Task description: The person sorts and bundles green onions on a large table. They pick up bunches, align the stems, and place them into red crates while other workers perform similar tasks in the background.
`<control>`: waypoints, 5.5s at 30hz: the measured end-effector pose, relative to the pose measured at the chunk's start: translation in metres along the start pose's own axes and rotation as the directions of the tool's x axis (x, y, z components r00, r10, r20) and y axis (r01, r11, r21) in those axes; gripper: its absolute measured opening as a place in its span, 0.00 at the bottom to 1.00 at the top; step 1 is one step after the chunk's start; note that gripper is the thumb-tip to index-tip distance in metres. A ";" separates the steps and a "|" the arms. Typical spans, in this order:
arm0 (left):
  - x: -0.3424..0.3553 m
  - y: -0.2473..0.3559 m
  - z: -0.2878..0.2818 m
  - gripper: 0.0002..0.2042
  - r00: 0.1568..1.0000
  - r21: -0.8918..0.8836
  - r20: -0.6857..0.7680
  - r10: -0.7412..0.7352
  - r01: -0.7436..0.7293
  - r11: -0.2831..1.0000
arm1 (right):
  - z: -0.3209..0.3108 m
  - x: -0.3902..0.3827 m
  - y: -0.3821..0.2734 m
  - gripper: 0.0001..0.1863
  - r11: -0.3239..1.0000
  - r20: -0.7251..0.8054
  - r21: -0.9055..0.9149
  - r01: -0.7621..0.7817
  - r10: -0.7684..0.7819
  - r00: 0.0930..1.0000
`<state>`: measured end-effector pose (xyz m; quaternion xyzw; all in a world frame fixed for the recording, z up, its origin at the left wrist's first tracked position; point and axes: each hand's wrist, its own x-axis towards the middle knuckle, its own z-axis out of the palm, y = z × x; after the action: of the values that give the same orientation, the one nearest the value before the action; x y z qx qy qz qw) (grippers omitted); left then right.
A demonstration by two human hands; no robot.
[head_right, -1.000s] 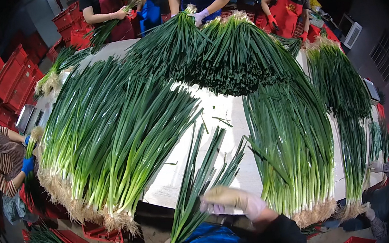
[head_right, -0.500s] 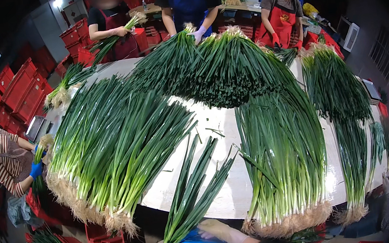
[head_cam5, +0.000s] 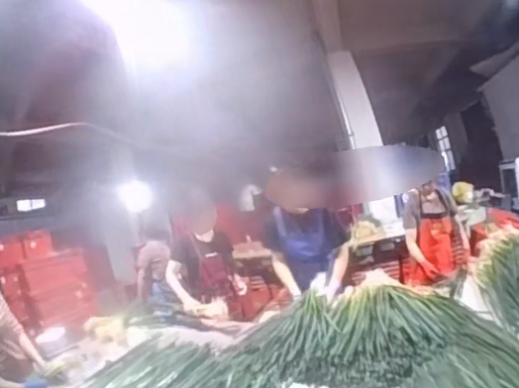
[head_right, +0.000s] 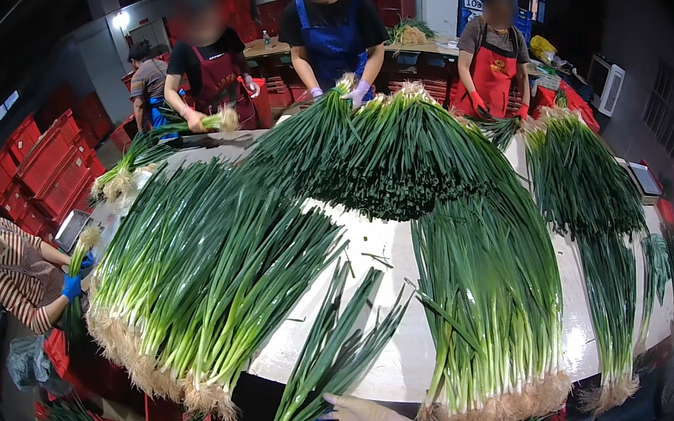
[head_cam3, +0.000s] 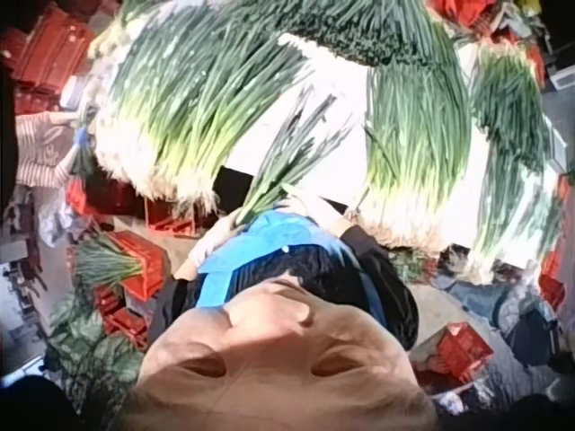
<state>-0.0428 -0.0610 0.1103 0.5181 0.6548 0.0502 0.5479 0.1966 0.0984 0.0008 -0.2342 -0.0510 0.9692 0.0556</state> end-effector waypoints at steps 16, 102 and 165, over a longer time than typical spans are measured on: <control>-0.019 0.000 0.007 0.41 0.979 0.229 -0.035 -0.201 0.203 0.952 | 0.020 0.041 -0.031 0.30 0.938 0.096 0.204 0.280 -0.304 0.948; 0.050 -0.035 0.044 0.27 0.881 -0.330 -0.473 -0.026 -0.150 0.932 | 0.133 0.046 -0.175 0.16 0.838 -0.055 -0.408 0.361 -0.418 0.907; 0.025 -0.051 0.043 0.25 0.881 -0.473 -0.458 -0.117 -0.130 0.871 | 0.102 -0.023 -0.252 0.10 -0.512 0.283 -0.783 -0.352 -0.799 0.530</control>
<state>-0.0380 -0.0878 0.0448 0.3361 0.7318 0.3412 0.4848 0.1913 0.3373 0.1324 -0.4544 -0.8549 0.1877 0.1657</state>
